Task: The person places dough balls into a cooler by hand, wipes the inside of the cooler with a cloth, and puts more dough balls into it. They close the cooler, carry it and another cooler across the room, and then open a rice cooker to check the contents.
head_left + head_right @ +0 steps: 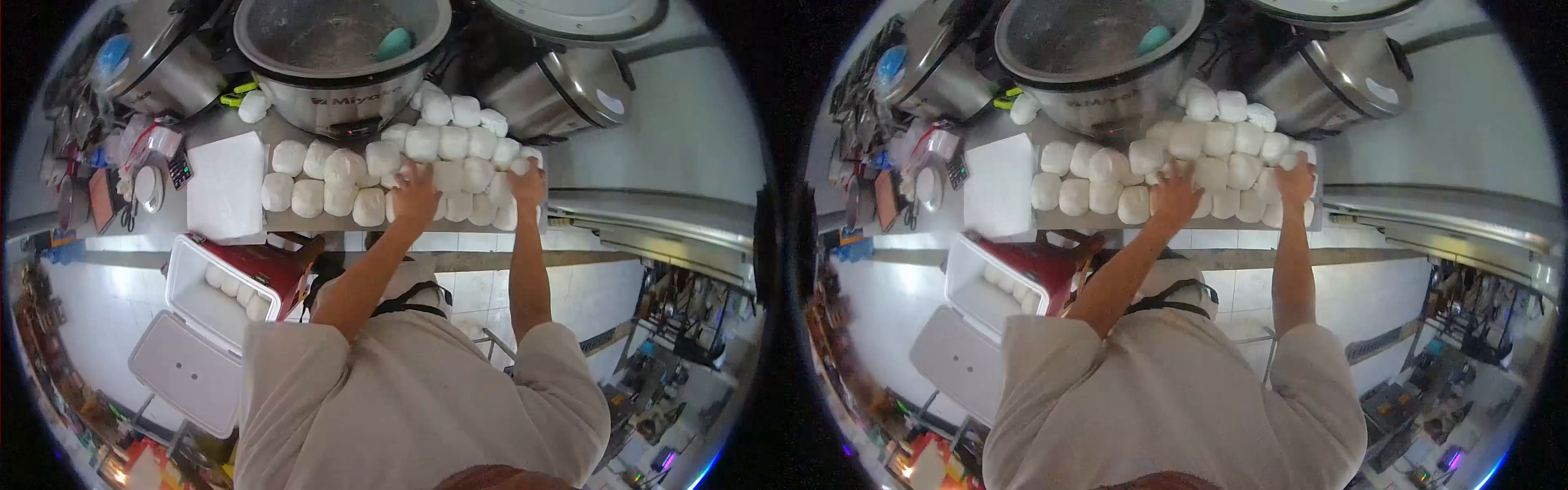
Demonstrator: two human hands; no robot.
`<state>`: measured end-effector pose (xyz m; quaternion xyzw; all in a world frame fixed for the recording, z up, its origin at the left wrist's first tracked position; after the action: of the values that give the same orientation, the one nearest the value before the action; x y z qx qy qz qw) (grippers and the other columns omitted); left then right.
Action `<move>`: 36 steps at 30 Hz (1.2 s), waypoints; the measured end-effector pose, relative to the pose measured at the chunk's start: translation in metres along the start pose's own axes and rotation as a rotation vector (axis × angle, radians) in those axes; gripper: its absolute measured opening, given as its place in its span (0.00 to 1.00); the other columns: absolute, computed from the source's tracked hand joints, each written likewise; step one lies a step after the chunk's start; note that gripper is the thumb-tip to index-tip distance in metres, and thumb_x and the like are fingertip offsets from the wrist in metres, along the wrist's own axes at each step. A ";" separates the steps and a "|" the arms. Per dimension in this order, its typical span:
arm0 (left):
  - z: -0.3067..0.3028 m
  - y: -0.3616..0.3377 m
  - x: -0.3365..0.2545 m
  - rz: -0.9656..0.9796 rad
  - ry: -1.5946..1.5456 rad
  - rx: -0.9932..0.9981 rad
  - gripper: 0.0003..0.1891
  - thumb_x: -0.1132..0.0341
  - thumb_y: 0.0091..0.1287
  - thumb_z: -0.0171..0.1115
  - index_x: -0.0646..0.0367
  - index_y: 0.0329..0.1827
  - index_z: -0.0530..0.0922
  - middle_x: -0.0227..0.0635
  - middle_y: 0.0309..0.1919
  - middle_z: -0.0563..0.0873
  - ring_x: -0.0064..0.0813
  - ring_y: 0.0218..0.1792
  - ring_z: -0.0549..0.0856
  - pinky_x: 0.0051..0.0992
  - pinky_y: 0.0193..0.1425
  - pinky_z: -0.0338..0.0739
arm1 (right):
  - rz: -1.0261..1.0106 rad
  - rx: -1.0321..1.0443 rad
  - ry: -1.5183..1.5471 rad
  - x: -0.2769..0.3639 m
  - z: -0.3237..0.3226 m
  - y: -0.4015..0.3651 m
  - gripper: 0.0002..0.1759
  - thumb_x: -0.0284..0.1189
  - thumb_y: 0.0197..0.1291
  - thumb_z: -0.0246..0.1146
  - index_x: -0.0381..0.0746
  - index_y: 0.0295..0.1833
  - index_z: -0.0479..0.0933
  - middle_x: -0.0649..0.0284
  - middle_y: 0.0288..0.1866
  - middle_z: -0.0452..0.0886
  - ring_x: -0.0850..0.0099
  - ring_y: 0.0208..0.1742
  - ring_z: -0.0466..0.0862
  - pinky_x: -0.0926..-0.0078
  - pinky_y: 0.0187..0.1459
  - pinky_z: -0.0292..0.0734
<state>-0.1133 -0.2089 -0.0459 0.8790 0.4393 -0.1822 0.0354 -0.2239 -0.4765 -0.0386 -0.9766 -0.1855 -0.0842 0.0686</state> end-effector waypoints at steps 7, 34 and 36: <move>0.029 0.010 0.018 0.081 -0.309 -0.030 0.31 0.64 0.62 0.68 0.50 0.69 0.68 0.46 0.64 0.76 0.47 0.67 0.76 0.42 0.65 0.76 | 0.010 0.343 1.231 -0.050 0.000 -0.012 0.38 0.45 0.63 0.69 0.37 0.73 0.67 0.49 0.70 0.74 0.54 0.70 0.74 0.53 0.68 0.74; 0.044 -0.303 0.547 -0.715 -0.284 0.009 0.28 0.74 0.57 0.65 0.60 0.64 0.72 0.52 0.61 0.78 0.53 0.61 0.79 0.49 0.65 0.74 | -1.850 0.546 -0.371 0.421 0.224 -0.582 0.26 0.29 0.55 0.68 0.39 0.61 0.73 0.51 0.58 0.80 0.54 0.61 0.80 0.53 0.56 0.79; 0.024 -0.307 0.531 -0.748 -0.282 0.142 0.27 0.74 0.61 0.62 0.59 0.66 0.71 0.50 0.64 0.77 0.52 0.64 0.78 0.50 0.67 0.73 | -1.853 0.505 -0.391 0.409 0.231 -0.590 0.22 0.30 0.62 0.63 0.39 0.61 0.73 0.51 0.59 0.80 0.53 0.61 0.80 0.53 0.55 0.79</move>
<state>-0.0708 0.3768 -0.2243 0.6251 0.7059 -0.3314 -0.0343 -0.0366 0.2489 -0.1263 -0.3978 -0.8995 0.1009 0.1503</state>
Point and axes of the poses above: each hand's wrist, its own y-axis towards the middle knuckle, its own z-axis out of the palm, x = y × z, the point moved 1 cm from there along y, towards the middle knuckle
